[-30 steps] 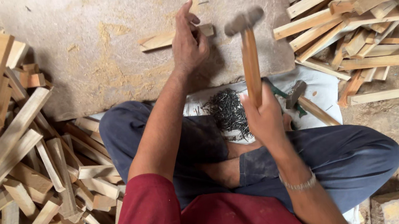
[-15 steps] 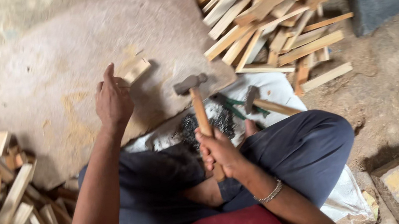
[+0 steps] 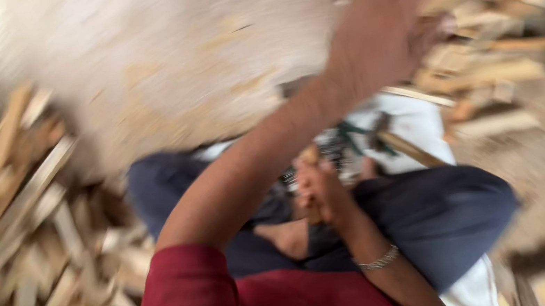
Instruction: The person sits cross-legged on the floor and repeatedly hammers nails into small wooden planks. They pick up a nail, position it on a plank, and strike it with a hammer, then move the finished piece aside and repeat the process.
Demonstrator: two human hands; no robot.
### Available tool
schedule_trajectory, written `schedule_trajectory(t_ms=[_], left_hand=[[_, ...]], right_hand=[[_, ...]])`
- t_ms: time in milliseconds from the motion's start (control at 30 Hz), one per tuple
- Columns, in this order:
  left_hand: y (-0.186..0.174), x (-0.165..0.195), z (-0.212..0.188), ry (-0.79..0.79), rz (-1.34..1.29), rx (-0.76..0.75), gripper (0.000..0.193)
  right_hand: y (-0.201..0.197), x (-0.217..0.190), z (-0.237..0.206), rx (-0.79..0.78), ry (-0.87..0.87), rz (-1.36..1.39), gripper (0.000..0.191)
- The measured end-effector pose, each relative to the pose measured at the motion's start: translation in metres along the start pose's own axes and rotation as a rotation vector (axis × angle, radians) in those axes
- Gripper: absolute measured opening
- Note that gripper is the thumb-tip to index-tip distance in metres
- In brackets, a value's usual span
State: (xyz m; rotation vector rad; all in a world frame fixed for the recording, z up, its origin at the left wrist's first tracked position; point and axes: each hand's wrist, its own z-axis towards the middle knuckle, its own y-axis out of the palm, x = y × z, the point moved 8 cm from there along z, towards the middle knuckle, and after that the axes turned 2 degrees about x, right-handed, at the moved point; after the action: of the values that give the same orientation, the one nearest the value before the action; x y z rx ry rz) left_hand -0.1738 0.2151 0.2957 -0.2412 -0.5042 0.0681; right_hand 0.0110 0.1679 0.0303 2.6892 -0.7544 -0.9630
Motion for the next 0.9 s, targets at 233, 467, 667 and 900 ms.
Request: schedule_trajectory(t_ms=[233,467,667,900], left_hand=[[-0.243,-0.103,-0.168,-0.510,0.607,-0.306,0.009],[-0.481,-0.150,-0.280,-0.929,1.440,-0.936,0.014],[-0.492,-0.146,-0.269,-0.816,1.423,-0.911,0.008],[-0.432,-0.143,-0.202,-1.285,0.158,-0.167,0.035]], right_hand=[[0.010,-0.010,-0.003,-0.037,-0.063,0.060,0.030],[0.020,-0.015,-0.013,-0.056,-0.068,0.062,0.030],[0.016,-0.014,-0.010,-0.074,-0.082,0.053,0.029],[0.013,-0.010,-0.005,-0.029,-0.069,0.074,0.030]])
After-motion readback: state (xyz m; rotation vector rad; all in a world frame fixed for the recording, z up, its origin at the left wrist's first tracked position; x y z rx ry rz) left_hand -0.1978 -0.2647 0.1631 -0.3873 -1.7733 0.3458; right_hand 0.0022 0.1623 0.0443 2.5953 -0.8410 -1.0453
